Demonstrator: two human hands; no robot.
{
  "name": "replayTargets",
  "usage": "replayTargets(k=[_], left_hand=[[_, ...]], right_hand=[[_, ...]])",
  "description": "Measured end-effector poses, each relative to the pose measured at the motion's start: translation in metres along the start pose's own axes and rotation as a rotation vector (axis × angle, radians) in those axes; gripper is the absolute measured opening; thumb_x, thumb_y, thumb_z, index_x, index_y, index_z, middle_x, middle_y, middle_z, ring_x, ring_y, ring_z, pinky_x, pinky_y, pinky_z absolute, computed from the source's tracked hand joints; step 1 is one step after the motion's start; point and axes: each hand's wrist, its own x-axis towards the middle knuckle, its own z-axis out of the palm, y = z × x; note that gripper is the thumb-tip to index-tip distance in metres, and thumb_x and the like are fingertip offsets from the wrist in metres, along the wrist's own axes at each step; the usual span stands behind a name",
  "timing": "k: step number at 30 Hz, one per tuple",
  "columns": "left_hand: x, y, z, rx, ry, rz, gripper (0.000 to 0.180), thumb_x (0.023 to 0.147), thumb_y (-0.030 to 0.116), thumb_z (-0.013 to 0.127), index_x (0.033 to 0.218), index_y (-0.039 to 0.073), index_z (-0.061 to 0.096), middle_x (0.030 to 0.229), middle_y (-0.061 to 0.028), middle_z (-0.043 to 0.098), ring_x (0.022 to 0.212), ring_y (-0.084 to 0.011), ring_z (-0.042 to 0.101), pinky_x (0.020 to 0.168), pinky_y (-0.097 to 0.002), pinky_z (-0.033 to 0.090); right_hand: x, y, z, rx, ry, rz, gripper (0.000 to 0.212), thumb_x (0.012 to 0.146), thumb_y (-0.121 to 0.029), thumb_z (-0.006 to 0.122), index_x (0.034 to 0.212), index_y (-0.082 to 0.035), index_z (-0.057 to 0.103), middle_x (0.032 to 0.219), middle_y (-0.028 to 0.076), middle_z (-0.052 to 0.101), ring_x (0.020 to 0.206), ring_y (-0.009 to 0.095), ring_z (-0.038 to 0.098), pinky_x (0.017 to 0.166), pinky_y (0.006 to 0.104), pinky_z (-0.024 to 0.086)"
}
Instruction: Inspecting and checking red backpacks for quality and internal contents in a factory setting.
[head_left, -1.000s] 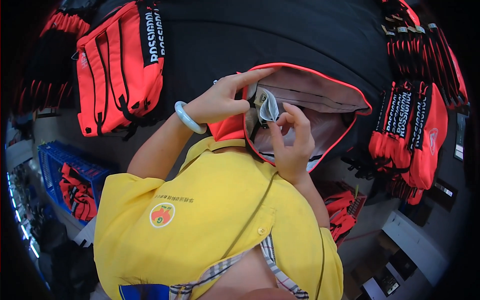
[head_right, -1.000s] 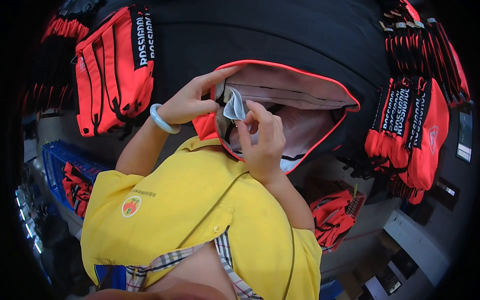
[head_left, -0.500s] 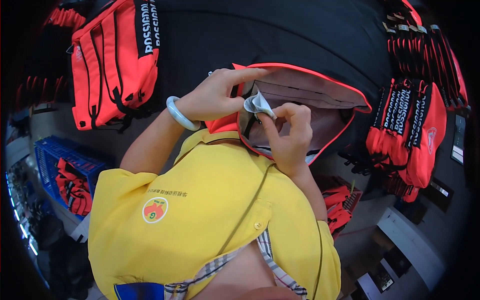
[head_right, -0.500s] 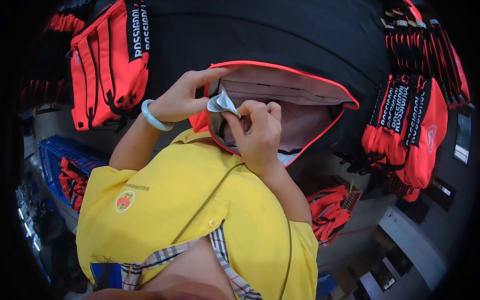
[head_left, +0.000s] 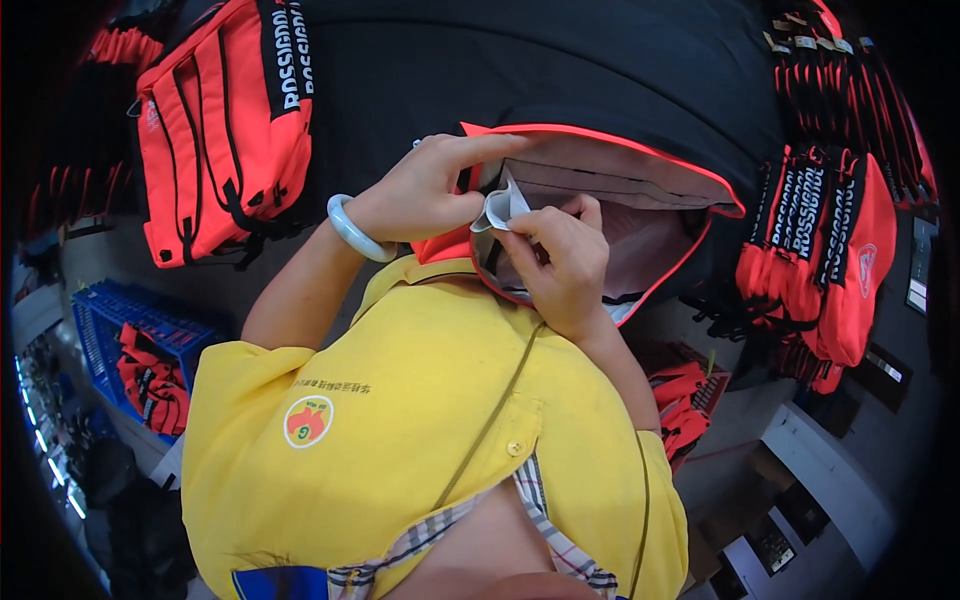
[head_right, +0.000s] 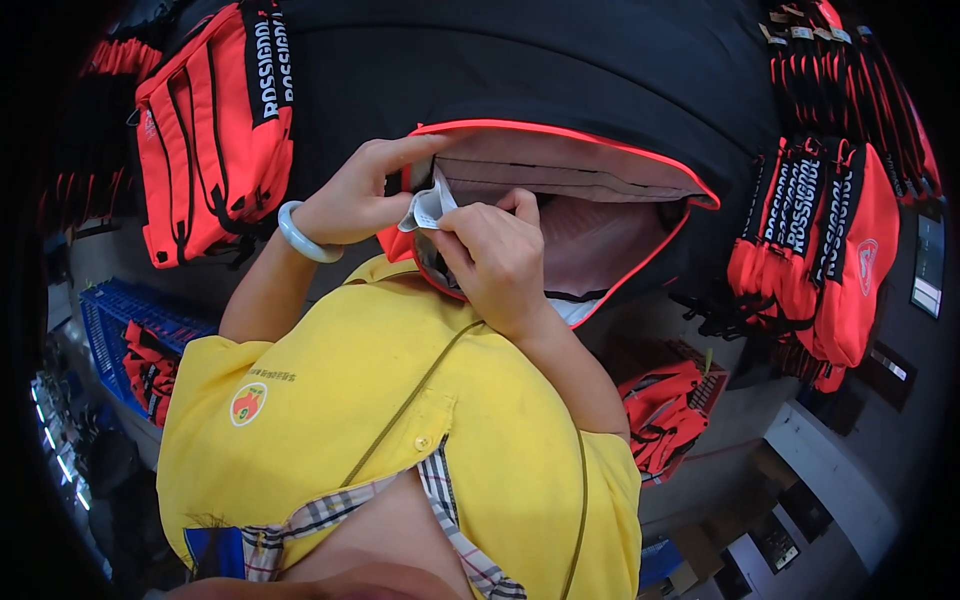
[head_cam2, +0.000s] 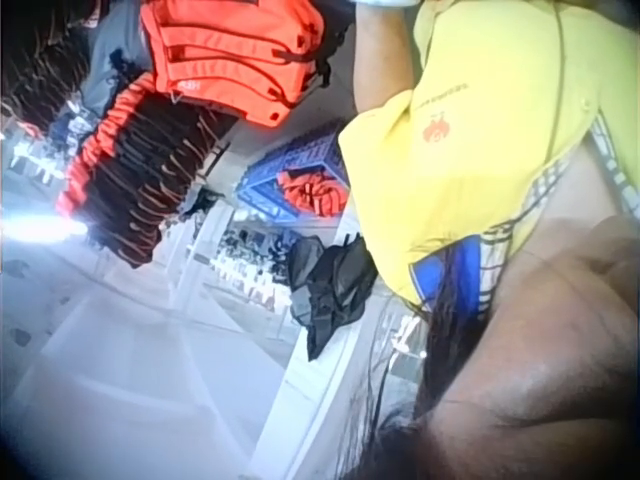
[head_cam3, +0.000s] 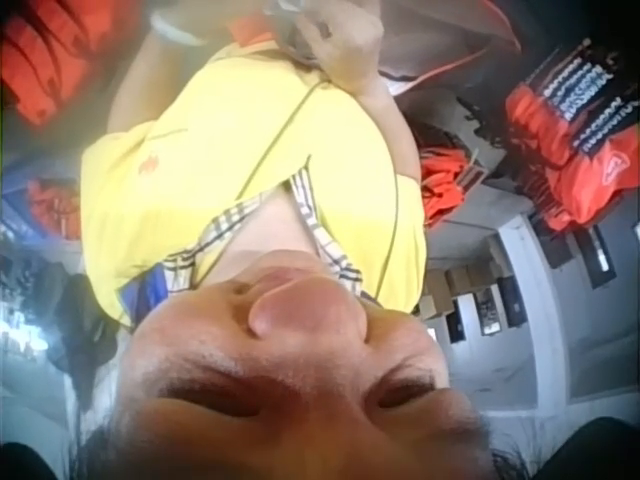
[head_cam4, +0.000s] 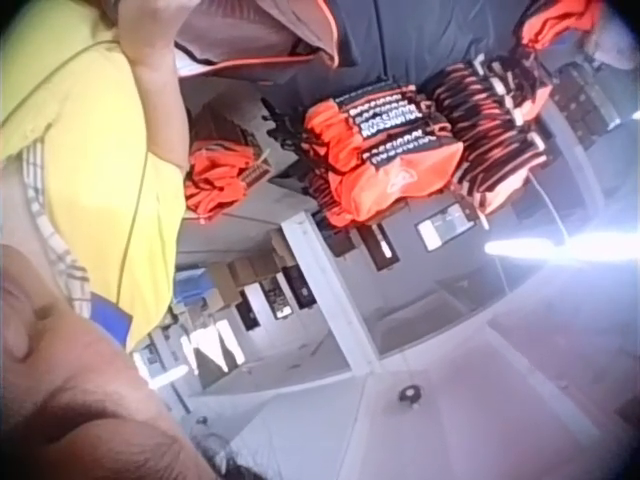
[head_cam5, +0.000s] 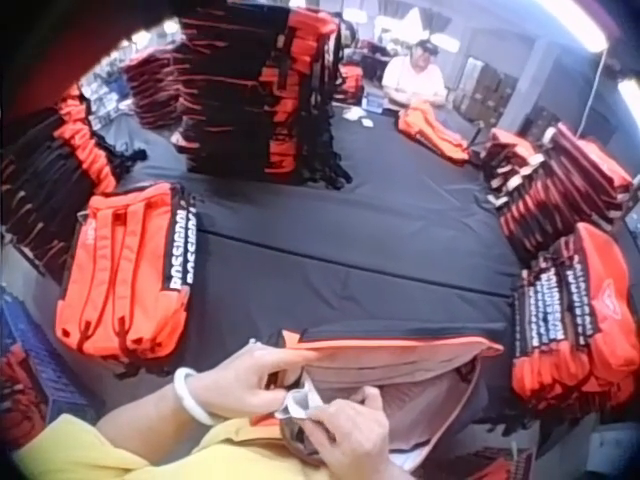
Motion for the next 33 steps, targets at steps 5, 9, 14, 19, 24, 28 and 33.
replayTargets(k=[5,9,14,19,24,28,33], left_hand=[[0.002,0.001,-0.003,0.02,-0.011,-0.037,0.061,0.068,0.0,0.056,0.13,0.0,0.054,0.066,-0.0095,0.052,0.059,-0.0157,0.051,0.057,-0.0272,0.041],[0.001,-0.003,0.0,0.019,0.001,0.012,0.067,0.067,-0.004,0.056,0.134,0.001,0.05,0.065,-0.0042,0.044,0.06,-0.0122,0.045,0.058,-0.0259,0.038],[0.003,-0.002,0.001,0.014,-0.006,0.023,0.067,0.067,-0.005,0.056,0.134,0.0,0.05,0.067,-0.0052,0.046,0.062,-0.0127,0.047,0.062,-0.0258,0.041],[0.001,-0.016,0.004,0.099,0.078,0.102,0.06,0.073,-0.004,0.057,0.133,-0.002,0.05,0.07,-0.0057,0.048,0.064,-0.0125,0.049,0.068,-0.025,0.045],[0.01,-0.002,0.01,0.0,0.111,-0.094,0.05,0.081,0.0,0.061,0.13,-0.003,0.051,0.078,-0.0106,0.054,0.074,-0.0132,0.055,0.073,-0.0273,0.047],[0.023,0.006,0.024,0.255,0.258,-0.094,0.04,0.083,0.003,0.064,0.121,-0.003,0.056,0.091,-0.0153,0.059,0.083,-0.0218,0.061,0.075,-0.0312,0.048],[0.066,0.022,0.009,0.347,0.269,0.134,0.034,0.081,0.01,0.066,0.113,0.0,0.06,0.112,-0.0262,0.056,0.09,-0.039,0.061,0.084,-0.0406,0.049]], right_hand=[[0.007,-0.005,-0.005,-0.075,-0.003,-0.027,0.027,0.07,-0.009,0.079,0.068,-0.011,0.052,0.057,0.001,0.048,0.05,0.018,0.048,0.067,0.0344,0.034],[0.002,-0.002,-0.004,-0.002,0.028,-0.008,0.031,0.069,-0.005,0.081,0.069,-0.01,0.051,0.055,-0.001,0.046,0.049,0.017,0.047,0.068,0.0338,0.035],[-0.003,0.0,-0.003,0.059,0.118,0.025,0.026,0.073,-0.003,0.077,0.08,-0.009,0.052,0.056,-0.002,0.047,0.049,0.015,0.049,0.069,0.0336,0.039],[-0.005,0.016,-0.018,0.092,0.325,0.465,0.022,0.081,0.004,0.064,0.099,-0.004,0.055,0.082,0.006,0.058,0.07,0.014,0.058,0.069,0.0265,0.047],[-0.006,0.048,-0.051,-0.125,0.415,0.336,0.019,0.083,0.004,0.061,0.102,-0.001,0.059,0.088,0.007,0.062,0.077,0.016,0.06,0.074,0.0275,0.048],[0.034,0.053,-0.085,-0.347,0.35,0.094,0.031,0.076,0.001,0.066,0.106,-0.002,0.06,0.103,0.011,0.064,0.099,0.027,0.06,0.088,0.0357,0.045],[0.128,0.113,-0.108,-0.534,-0.245,-0.026,0.038,0.075,-0.004,0.056,0.112,-0.006,0.064,0.098,0.021,0.066,0.097,0.037,0.063,0.086,0.0423,0.048]])
